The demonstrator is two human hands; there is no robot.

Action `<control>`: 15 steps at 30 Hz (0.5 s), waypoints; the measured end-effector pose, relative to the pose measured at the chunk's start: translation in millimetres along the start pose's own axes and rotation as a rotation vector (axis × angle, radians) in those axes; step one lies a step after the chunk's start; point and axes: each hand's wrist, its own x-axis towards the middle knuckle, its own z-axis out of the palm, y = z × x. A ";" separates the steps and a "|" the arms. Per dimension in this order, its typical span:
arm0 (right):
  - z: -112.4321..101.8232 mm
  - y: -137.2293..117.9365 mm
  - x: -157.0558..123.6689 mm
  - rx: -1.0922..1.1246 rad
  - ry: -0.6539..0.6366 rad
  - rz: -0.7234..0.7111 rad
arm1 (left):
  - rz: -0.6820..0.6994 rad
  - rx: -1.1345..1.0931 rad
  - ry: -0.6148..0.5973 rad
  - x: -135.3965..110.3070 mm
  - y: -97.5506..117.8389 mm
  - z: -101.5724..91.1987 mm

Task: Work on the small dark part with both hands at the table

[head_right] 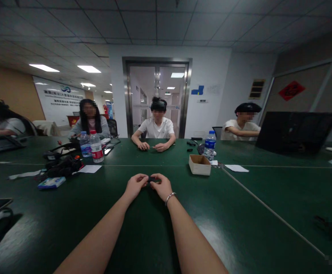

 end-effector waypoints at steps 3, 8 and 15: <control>-1.2 2.5 1.1 0.058 -0.025 0.018 | 0.003 -0.010 0.016 0.4 -0.3 -0.7; -5.3 4.0 1.8 0.194 -0.011 0.051 | -0.043 -0.063 0.011 1.4 0.3 -1.5; -8.5 2.1 0.9 0.215 -0.036 0.040 | -0.101 -0.085 0.035 1.9 3.0 -1.0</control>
